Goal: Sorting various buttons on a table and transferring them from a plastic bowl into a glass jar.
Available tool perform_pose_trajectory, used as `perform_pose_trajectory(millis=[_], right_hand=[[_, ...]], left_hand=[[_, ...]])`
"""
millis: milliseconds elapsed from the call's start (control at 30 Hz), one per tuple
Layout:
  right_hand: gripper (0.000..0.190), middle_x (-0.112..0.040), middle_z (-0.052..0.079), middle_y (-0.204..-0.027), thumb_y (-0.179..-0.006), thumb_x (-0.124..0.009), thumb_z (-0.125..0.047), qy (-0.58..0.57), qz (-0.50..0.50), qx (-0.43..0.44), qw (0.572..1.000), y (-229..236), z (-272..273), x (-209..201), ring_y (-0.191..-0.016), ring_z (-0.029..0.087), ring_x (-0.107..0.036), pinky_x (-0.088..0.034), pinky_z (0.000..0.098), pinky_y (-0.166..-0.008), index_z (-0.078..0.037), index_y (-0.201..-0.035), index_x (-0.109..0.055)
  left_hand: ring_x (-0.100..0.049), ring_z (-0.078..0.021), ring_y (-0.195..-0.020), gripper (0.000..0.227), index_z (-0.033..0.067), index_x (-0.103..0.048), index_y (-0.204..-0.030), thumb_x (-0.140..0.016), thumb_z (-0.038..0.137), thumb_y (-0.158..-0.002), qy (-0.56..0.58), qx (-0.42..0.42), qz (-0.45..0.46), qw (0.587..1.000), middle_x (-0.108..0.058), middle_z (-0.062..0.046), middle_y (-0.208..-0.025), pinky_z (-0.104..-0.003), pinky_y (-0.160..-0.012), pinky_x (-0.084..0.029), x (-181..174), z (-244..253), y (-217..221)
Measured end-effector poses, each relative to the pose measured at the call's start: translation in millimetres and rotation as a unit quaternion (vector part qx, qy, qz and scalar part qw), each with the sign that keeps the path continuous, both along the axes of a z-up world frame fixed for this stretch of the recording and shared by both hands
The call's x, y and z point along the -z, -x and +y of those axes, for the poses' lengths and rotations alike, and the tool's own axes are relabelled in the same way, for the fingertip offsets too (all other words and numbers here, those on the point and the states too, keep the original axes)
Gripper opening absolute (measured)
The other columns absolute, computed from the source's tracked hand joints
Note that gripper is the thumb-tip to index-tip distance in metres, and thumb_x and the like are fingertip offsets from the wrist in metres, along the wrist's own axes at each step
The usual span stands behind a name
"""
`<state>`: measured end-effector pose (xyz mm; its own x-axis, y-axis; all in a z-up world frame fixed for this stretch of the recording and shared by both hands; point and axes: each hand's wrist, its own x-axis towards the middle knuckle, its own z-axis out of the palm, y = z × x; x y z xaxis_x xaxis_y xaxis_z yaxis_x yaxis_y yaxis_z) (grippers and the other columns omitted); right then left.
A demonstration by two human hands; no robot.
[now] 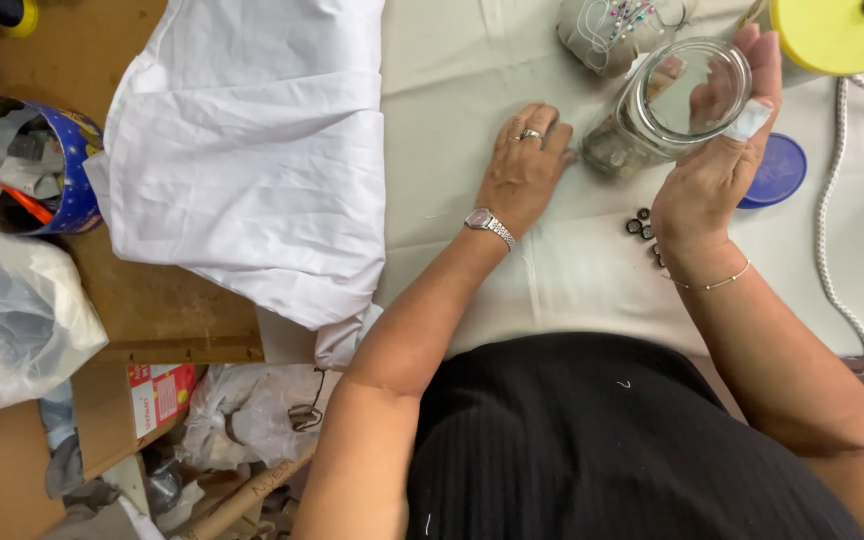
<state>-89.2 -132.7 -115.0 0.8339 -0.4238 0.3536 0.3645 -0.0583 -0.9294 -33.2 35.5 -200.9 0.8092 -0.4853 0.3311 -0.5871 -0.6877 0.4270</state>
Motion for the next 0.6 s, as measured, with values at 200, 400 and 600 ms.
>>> perform_pose_trajectory(millis=[200,400,600], right_hand=[[0.037,-0.045,0.014,-0.156,-0.119,-0.029,-0.027,0.046,0.049,0.021,0.997,21.0,-25.1,-14.4,-0.143,0.024,-0.046,-0.043,0.0376,-0.11,-0.011,-0.152,-0.037],[0.022,-0.068,0.011,-0.118,-0.109,-0.053,0.009,0.29,0.238,-0.013,0.927,75.0,-67.8,-44.1,-0.087,0.02,-0.066,-0.052,0.0292,-0.08,-0.003,-0.125,-0.06],[0.042,-0.073,-0.008,-0.117,-0.091,-0.065,-0.004,0.671,0.186,-0.018,0.717,82.1,-73.6,20.5,-0.08,0.018,-0.071,-0.054,0.0342,-0.052,-0.028,-0.122,-0.079]], left_hand=[[-0.051,-0.0279,-0.081,0.03,0.0144,-0.056,-0.084,-0.079,0.032,-0.087,-0.057,-0.011,-0.176,0.983,-0.053,-0.006,-0.089,-0.041,-0.06,-0.039,3.8,0.7,-1.8],[-0.052,-0.0285,-0.051,0.04,0.0135,-0.054,-0.057,-0.082,0.027,-0.082,0.028,0.033,-0.232,0.972,-0.052,-0.005,-0.058,-0.042,-0.043,-0.041,12.8,-3.1,1.8],[-0.015,-0.0194,-0.059,0.06,0.01,-0.027,-0.055,-0.059,0.033,-0.1,0.21,-0.154,-0.022,0.965,-0.018,-0.005,-0.051,-0.041,-0.045,-0.02,-23.9,3.2,-24.2]])
